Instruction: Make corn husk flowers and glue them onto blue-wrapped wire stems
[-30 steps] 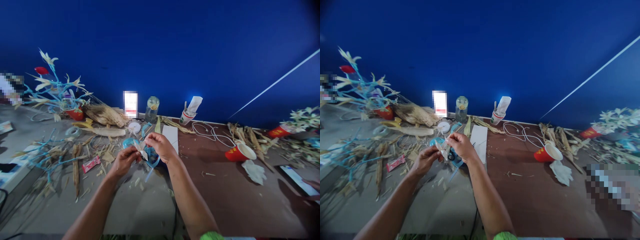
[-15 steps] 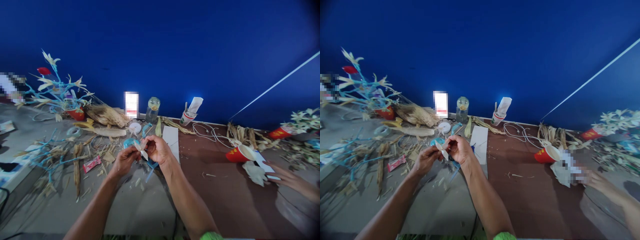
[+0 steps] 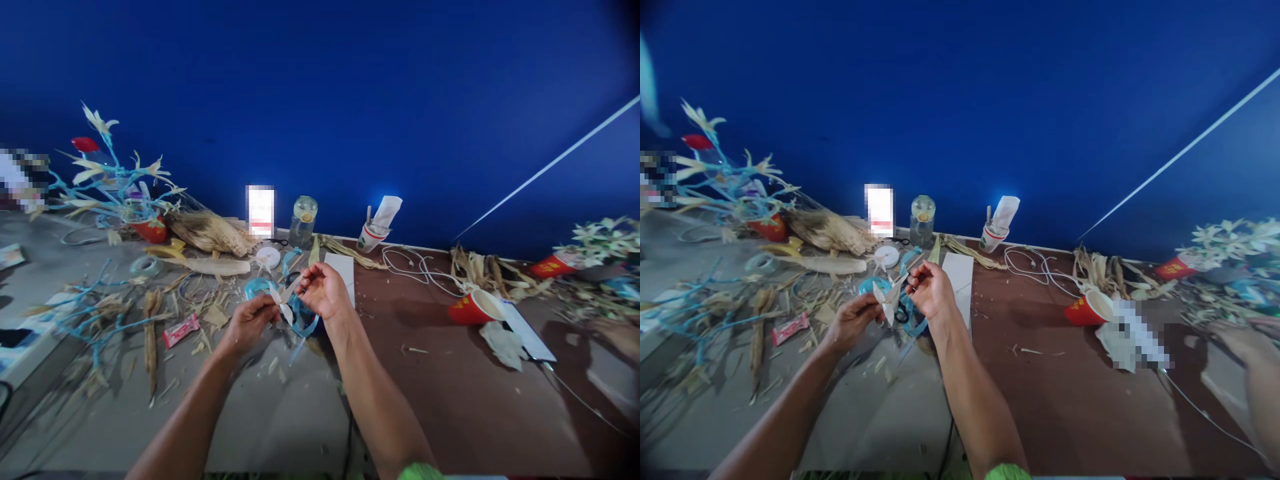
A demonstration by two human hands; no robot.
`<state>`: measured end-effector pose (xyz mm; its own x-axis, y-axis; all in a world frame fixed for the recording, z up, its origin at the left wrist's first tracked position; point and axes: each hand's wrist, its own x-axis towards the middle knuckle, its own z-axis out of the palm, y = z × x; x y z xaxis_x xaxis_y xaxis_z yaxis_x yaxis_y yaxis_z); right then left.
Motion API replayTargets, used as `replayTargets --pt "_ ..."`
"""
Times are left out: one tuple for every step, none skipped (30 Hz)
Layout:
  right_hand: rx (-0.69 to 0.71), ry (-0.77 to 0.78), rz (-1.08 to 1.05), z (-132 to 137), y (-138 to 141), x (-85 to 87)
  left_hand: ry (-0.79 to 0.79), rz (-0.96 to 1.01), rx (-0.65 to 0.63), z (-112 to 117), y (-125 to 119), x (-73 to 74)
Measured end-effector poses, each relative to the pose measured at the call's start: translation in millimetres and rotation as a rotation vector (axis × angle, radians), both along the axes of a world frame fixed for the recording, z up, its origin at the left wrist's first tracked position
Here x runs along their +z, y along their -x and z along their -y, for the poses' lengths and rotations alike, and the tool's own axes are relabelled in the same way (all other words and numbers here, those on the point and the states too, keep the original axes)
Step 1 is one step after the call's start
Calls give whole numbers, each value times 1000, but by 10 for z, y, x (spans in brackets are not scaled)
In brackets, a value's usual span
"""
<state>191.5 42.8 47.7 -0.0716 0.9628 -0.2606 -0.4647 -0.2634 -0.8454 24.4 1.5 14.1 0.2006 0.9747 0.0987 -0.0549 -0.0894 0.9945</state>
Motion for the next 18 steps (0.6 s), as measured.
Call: replayTargets --pt "-14 26 -36 1 -8 3 -4 2 1 -2 5 -3" --pt "-34 66 -88 6 -8 4 -7 3 3 -5 10 -10" --pt "-54 100 -126 11 1 5 -13 2 8 -8 15 -18" --pt "-62 108 -122 17 15 5 -18 4 14 -12 20 -28" --pt "-71 102 -96 22 33 3 -23 9 22 -14 23 -37" --pt "-80 88 -56 25 51 2 -28 13 24 -16 25 -45" --pt "-86 65 2 28 66 1 -33 21 28 -17 25 -50" --pt "-85 30 81 31 77 -1 -37 28 29 -17 23 -51" --pt "-76 -21 182 36 82 -2 -40 36 30 -16 20 -48" --pt "-55 -89 308 46 82 -4 -42 43 28 -15 17 -42" --pt "-17 -165 456 64 78 -9 -44 47 29 -14 13 -34" --pt "33 -238 614 92 72 -16 -45 47 30 -13 11 -24" --pt "93 -297 772 131 67 -28 -47 47 35 -14 10 -14" --pt "161 -334 918 180 64 -43 -50 47 42 -17 11 -5" --pt "224 -348 1051 237 65 -63 -52 47 55 -21 13 0" --pt "279 -348 1166 300 71 -87 -54 48 70 -27 17 2" --pt "313 -353 1269 365 80 -112 -57 53 89 -34 21 1" --pt "329 -376 1364 427 93 -138 -58 60 108 -42 26 -3"
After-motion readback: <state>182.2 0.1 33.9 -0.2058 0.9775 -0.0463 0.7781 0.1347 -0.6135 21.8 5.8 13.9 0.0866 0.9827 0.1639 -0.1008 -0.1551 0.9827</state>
